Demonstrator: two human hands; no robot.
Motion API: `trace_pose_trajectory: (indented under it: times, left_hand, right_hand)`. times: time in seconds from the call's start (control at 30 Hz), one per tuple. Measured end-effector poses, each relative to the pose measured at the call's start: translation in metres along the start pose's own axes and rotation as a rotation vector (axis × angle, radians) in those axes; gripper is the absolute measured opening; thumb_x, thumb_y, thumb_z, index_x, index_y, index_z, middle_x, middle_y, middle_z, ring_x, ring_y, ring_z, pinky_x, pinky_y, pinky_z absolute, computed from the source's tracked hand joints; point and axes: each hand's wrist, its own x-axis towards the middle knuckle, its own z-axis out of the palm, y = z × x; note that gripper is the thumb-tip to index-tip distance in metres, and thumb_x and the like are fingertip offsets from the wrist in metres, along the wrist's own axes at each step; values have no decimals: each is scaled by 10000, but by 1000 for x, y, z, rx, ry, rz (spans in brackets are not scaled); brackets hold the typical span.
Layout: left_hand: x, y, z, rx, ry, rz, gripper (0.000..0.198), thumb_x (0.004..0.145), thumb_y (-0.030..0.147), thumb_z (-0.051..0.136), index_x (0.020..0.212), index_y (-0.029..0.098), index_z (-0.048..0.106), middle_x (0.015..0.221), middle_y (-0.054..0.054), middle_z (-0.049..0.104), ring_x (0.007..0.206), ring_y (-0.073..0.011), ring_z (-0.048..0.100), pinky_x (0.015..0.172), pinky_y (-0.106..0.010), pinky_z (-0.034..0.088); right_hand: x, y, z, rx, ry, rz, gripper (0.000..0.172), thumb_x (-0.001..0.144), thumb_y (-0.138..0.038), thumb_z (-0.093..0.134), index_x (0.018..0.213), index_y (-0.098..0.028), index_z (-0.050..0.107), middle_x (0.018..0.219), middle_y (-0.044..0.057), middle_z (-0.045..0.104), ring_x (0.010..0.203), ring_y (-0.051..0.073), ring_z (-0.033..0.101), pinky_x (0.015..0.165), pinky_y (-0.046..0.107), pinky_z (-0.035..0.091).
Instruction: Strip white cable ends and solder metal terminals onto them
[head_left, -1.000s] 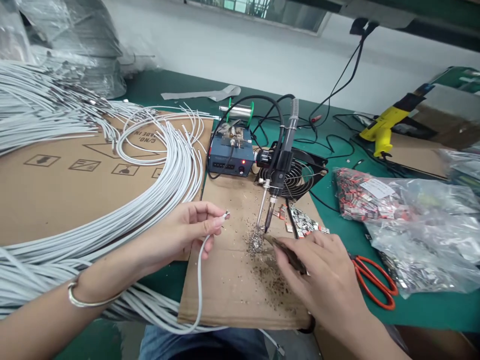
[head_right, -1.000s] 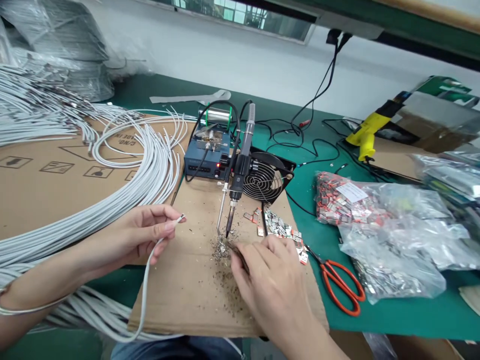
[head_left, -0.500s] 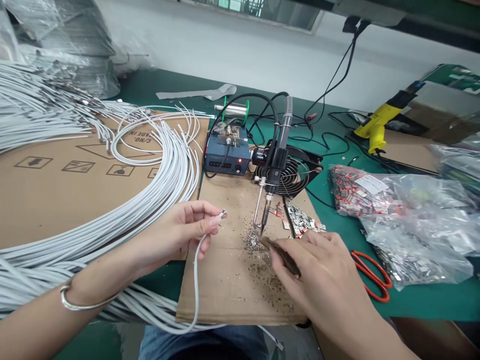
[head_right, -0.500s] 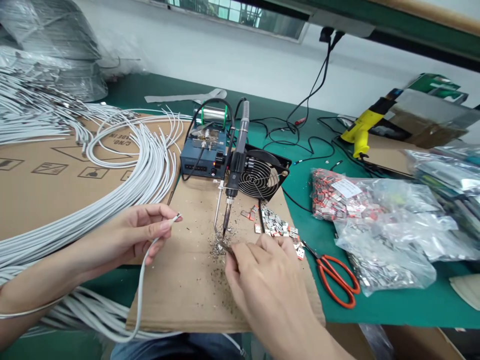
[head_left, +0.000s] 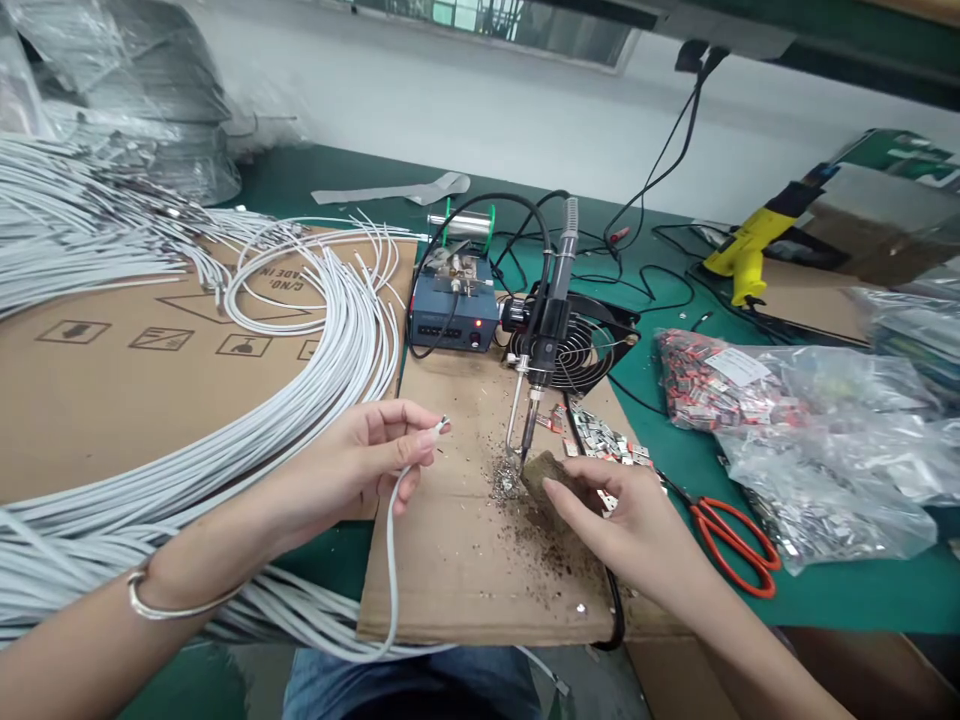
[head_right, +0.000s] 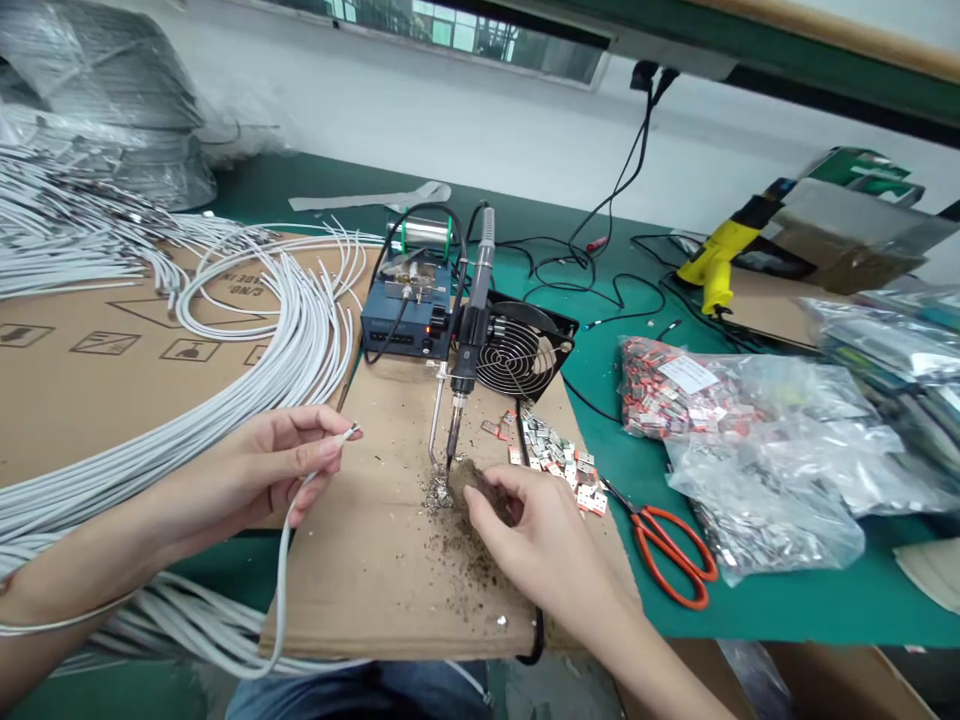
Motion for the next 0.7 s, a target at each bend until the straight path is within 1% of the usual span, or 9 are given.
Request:
trace_pose_trajectory:
  times: [0.1,0.2,0.33,0.43,0.57,0.63,0.7]
  left_hand:
    - [1,1,0,-12,-4,0,220,692,236,749,788,148,573,544,69,544,407,-39,473,373,-130,408]
    - [1,1,0,-14,9,24,212,692,226,750,795,145,583,538,71,540,410,-40,471,377,-131,430]
    - [-1,0,0,-14,28,32,204,694,208,747,800,144,584,533,75,533,403,-42,471,370,-134,442]
    - [-1,0,0,-21,27,29,201,694,204,747,793,144,583,532,76,530,398,-40,467,367,-134,444]
    - [0,0,0,-24,15,46,179,703,199,741,790,142,595,536,71,538,404,-36,472,369,-125,443]
    - [0,0,0,-27,12,45,185,696,200,748,788,141,598,536,71,542,405,-37,478,370,-123,447]
    - [0,0,-1,-35,14,42,197,690,205,755,792,142,598,537,72,543,405,-36,480,369,-123,450]
  right_hand:
    - [-2,-1,-3,1,34,3,267,826,-284,473,588,-206,380,565,-46,318,530,121,338,523,265,254]
    - [0,-1,-3,12,82,11,260,819,-287,483,589,-204,394,567,-47,314,527,120,329,524,267,252]
    - [3,3,1,36,41,13,276,815,-285,484,574,-209,374,561,-48,296,524,119,316,505,262,248]
    - [1,5,1,43,8,7,255,819,-283,486,589,-205,406,570,-45,313,535,123,330,506,260,254]
    - [0,5,-2,45,38,12,229,826,-283,489,620,-199,434,572,-48,322,537,122,331,523,266,256]
    - [2,5,0,62,42,16,240,828,-285,484,613,-201,418,573,-48,318,539,121,327,518,265,254]
    - [6,7,2,94,10,16,276,831,-298,472,590,-211,371,570,-51,287,531,118,316,499,256,254]
